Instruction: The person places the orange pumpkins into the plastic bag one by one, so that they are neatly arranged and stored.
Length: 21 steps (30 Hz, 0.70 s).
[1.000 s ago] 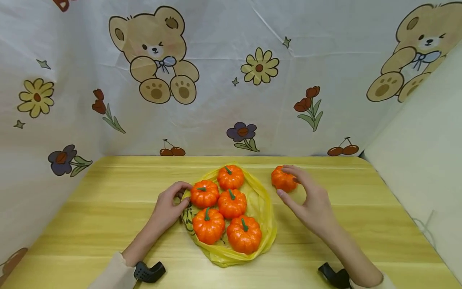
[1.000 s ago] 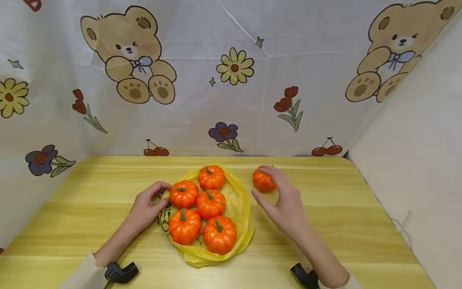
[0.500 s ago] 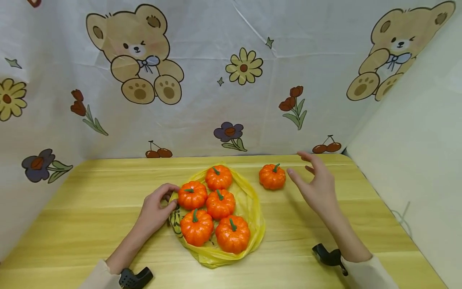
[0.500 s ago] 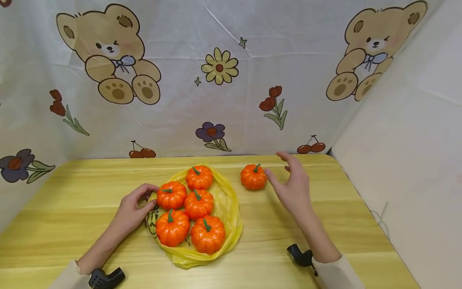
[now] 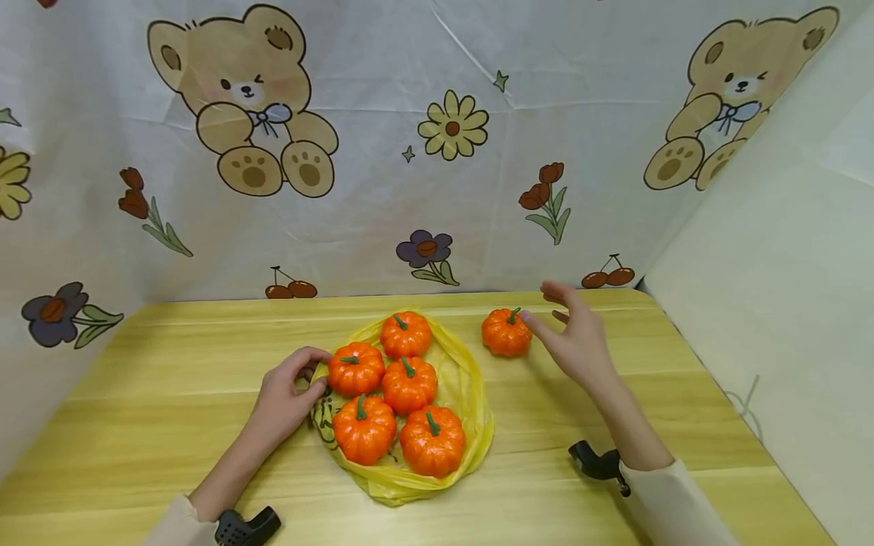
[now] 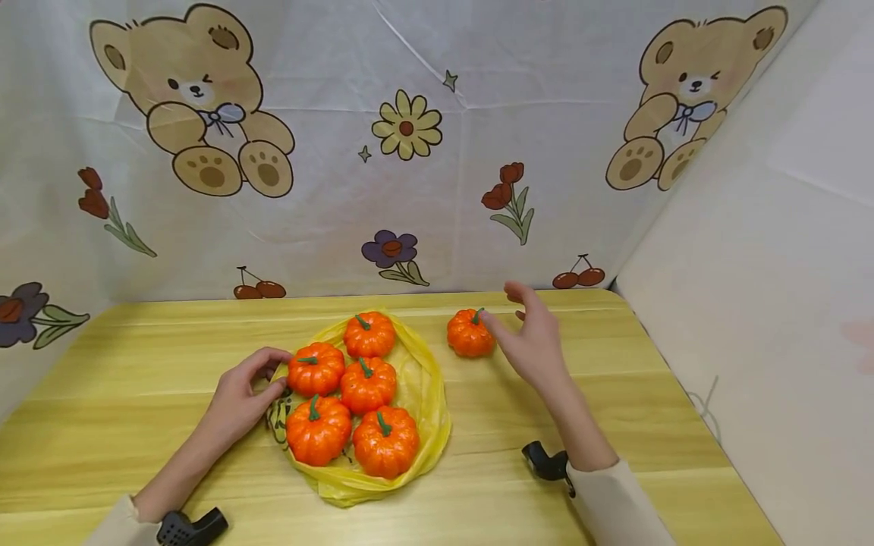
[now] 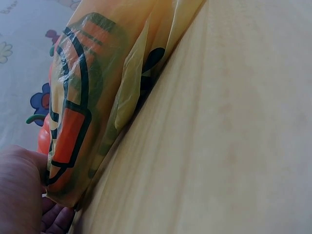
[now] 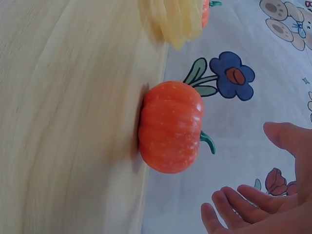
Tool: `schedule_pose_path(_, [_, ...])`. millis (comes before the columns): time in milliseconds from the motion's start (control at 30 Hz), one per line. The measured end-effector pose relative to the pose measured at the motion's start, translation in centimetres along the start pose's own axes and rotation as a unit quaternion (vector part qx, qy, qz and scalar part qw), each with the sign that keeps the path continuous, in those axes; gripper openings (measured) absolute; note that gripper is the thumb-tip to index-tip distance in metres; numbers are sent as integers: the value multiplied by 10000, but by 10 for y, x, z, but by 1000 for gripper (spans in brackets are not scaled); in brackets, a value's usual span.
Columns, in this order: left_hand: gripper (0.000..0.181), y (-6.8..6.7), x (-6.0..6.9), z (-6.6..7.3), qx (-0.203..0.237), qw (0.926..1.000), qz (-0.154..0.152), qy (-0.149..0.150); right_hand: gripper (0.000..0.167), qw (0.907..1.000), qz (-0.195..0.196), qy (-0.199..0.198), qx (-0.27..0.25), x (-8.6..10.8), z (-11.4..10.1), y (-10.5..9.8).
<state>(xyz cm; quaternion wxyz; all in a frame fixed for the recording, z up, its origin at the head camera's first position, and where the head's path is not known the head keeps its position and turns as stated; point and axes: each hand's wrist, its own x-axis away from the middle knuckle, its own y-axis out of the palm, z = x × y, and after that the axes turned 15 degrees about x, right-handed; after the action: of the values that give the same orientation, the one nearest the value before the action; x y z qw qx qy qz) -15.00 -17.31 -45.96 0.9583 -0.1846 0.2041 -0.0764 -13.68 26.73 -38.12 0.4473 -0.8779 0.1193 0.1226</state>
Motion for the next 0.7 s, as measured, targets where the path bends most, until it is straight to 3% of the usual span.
schedule_pose_path(433, [33, -1, 0, 1, 35, 10000, -27, 28, 75, 9983, -557, 176, 29, -12, -5, 25])
schedule_pose_path(700, [34, 0, 0, 1, 75, 10000, -26, 58, 77, 9961, -831, -53, 288, -10, -4, 36])
